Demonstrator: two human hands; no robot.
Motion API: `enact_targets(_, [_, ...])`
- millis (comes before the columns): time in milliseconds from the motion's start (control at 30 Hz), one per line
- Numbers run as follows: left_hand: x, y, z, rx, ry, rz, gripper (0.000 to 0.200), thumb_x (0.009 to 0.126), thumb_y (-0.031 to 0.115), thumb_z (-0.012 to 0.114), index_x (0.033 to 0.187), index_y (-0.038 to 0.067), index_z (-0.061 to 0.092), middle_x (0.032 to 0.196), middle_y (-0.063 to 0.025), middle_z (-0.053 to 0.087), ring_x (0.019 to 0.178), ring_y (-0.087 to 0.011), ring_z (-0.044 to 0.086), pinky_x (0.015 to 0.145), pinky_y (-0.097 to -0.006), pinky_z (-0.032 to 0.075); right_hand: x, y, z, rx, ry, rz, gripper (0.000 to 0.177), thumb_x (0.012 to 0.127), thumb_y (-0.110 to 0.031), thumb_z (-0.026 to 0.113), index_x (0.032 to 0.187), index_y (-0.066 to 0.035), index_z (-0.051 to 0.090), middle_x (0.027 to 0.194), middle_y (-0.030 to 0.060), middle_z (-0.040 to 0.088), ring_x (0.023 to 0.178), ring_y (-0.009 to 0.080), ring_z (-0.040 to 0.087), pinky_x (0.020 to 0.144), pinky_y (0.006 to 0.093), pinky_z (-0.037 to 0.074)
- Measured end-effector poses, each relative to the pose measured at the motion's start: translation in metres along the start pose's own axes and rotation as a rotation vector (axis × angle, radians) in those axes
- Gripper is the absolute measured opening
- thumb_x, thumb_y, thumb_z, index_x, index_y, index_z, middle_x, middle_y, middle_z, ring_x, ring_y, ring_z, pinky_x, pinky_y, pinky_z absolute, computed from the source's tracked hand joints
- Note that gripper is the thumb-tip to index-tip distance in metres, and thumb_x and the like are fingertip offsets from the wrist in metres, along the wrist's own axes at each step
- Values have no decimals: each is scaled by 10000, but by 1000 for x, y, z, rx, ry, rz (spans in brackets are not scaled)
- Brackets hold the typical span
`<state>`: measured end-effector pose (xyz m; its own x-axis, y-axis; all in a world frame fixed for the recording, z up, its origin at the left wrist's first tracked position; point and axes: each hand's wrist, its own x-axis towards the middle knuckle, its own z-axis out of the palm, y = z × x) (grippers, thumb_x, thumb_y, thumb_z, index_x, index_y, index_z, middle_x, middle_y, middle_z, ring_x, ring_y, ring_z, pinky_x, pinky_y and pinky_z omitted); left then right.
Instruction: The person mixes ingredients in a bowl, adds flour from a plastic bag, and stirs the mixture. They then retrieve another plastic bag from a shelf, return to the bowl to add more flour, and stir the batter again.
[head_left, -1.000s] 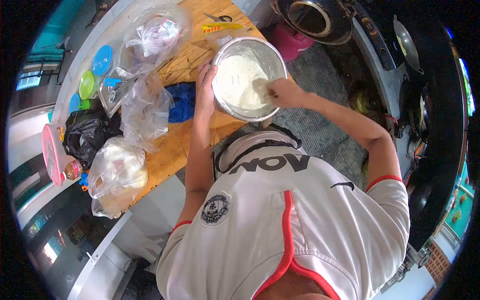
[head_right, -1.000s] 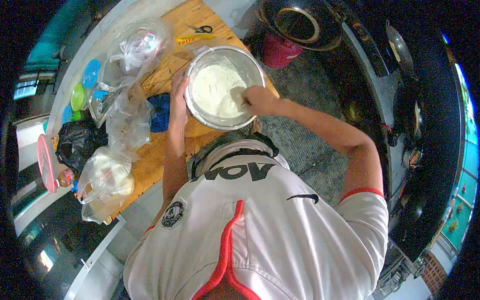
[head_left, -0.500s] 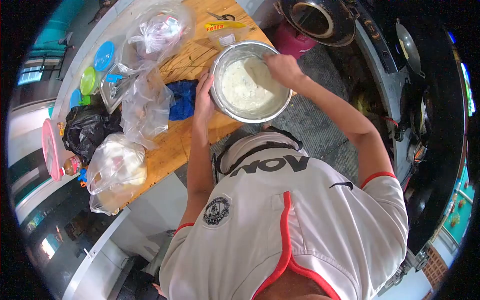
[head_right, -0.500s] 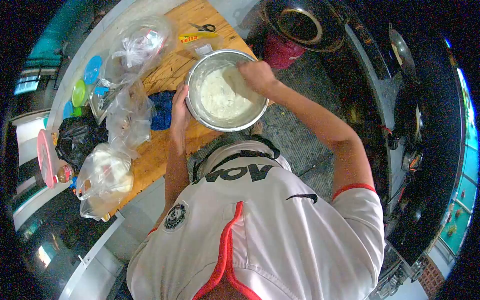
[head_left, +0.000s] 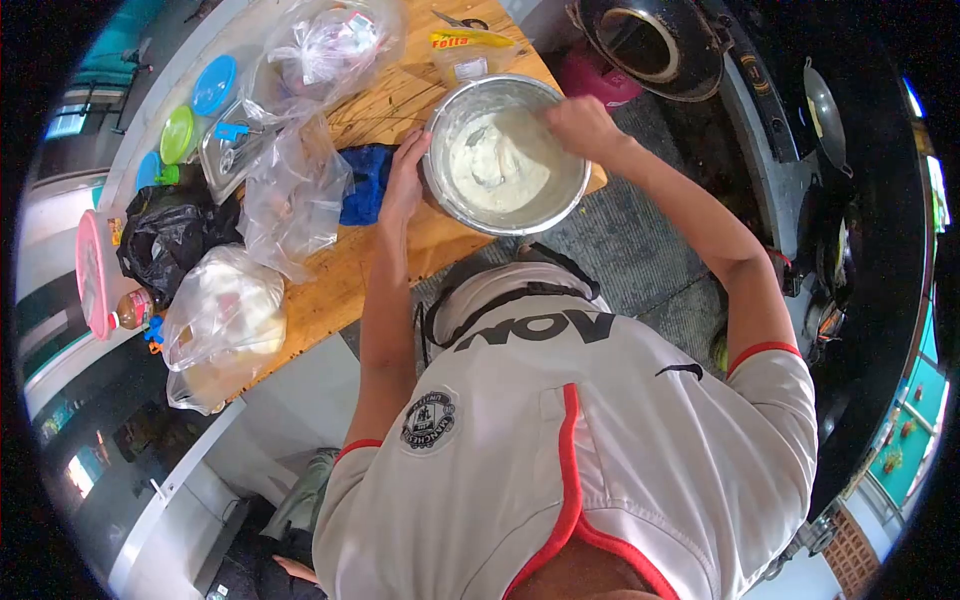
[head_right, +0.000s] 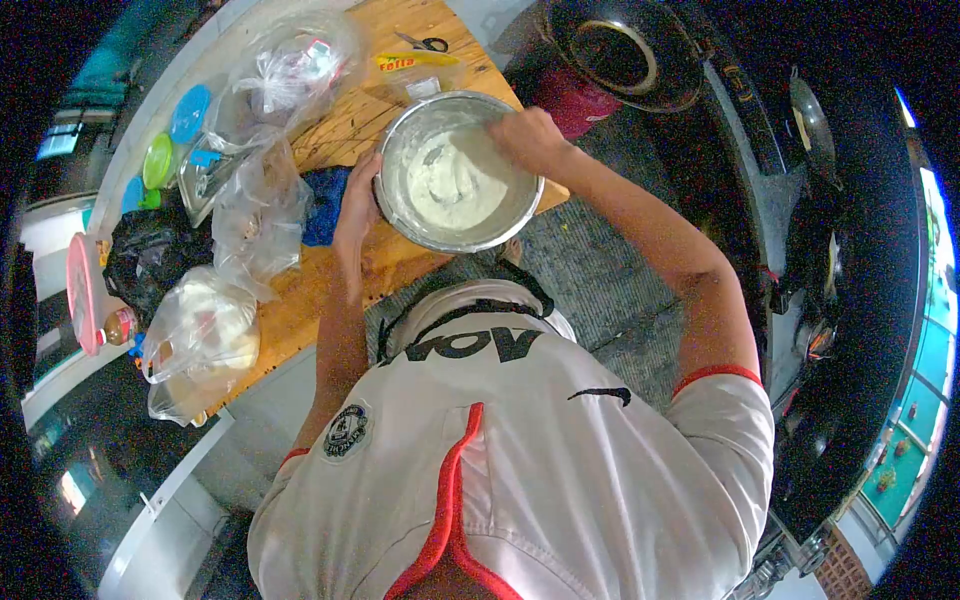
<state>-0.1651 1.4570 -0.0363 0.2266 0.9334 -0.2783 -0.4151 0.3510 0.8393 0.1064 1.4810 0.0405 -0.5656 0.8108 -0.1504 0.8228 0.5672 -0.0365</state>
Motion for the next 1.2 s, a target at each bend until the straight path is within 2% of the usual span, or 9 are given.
enact_targets(167, [9,-7,-13,111,37,14,419,870,258,502,1164,-39,475,1169,-84,496,1091,-160,427,944,-256,286,6,-19,5,62,-128,-128,125,685,-146,572,738,-44,620,731,147,622,734,274,629,611,420,497])
enact_targets(267, [11,-11,-18,190,66,15,433,874,277,496,1172,-35,468,1206,-84,469,1118,-155,404,960,-262,272,6,-16,-19,11,-170,126,123,698,-130,558,757,-46,624,761,154,627,746,288,627,643,415,497])
enact_targets(367, [-5,-1,-4,107,23,-69,414,887,293,470,1176,-4,477,1235,-68,439,1135,-151,387,970,-276,263,14,-22,23,76,-43,155,134,705,-138,563,779,-44,625,767,150,629,752,288,628,671,421,495])
enact_targets(533, [-44,4,25,110,95,-24,377,912,312,409,1176,56,491,1194,-28,446,1128,-148,399,955,-298,292,-4,-31,5,94,-191,109,124,694,-111,577,784,-37,622,768,157,631,785,295,631,664,395,507])
enact_targets(667, [-79,3,35,118,-30,-246,370,903,254,401,1211,53,442,1129,-51,445,1128,-168,408,914,-327,387,0,-25,16,130,-156,254,134,669,-105,590,777,-35,625,758,164,632,775,287,634,672,389,508])
enact_targets(700, [-79,-7,29,50,-101,-271,410,865,175,452,1252,63,379,1250,-55,411,1170,-186,385,916,-387,384,-5,-39,19,170,-162,201,132,670,-106,590,777,-38,626,759,158,634,769,281,636,666,384,510])
enact_targets(767, [-76,-17,19,76,-137,-232,419,845,143,477,1245,61,380,1226,-57,432,1142,-187,417,933,-386,372,-14,-41,32,264,-270,65,132,678,-103,573,775,-32,629,773,161,636,750,287,637,650,384,514])
enact_targets(900, [-74,-7,24,93,-155,-220,397,826,135,523,1196,40,414,1155,-71,441,1074,-175,464,932,-334,381,-20,-5,21,174,-157,305,154,687,-111,559,789,-17,629,782,189,626,748,329,624,661,414,504])
enact_targets(1200, [-74,-20,20,-54,-84,-225,494,816,80,524,1271,40,336,1235,-71,417,1106,-181,450,945,-346,370,-31,-22,26,178,-168,329,168,704,-136,559,800,-14,621,799,185,621,764,307,622,651,407,504])
